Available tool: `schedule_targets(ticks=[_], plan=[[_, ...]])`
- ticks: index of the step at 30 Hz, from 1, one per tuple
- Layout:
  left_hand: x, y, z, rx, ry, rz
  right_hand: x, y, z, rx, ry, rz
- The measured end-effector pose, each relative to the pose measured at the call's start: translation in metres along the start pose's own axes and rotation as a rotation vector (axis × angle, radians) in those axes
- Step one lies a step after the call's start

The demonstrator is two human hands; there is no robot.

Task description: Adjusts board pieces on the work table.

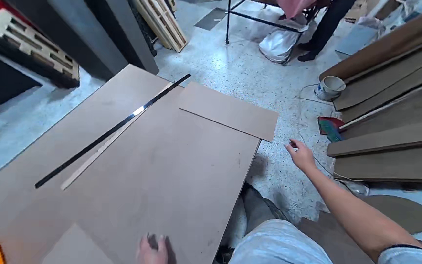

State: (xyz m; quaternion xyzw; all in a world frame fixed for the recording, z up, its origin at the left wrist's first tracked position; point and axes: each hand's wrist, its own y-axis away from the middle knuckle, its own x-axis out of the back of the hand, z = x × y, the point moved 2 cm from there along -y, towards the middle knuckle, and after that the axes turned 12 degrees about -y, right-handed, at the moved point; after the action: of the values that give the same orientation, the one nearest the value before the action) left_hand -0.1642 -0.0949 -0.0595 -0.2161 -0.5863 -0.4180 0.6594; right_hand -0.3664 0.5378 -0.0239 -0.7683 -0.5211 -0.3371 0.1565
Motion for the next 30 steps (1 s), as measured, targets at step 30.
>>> schedule_targets(ticks=[30], plan=[[-0.054, -0.512, 0.505, -0.016, -0.079, -0.118, -0.065, -0.259, 0.037, -0.262, -0.415, -0.378]])
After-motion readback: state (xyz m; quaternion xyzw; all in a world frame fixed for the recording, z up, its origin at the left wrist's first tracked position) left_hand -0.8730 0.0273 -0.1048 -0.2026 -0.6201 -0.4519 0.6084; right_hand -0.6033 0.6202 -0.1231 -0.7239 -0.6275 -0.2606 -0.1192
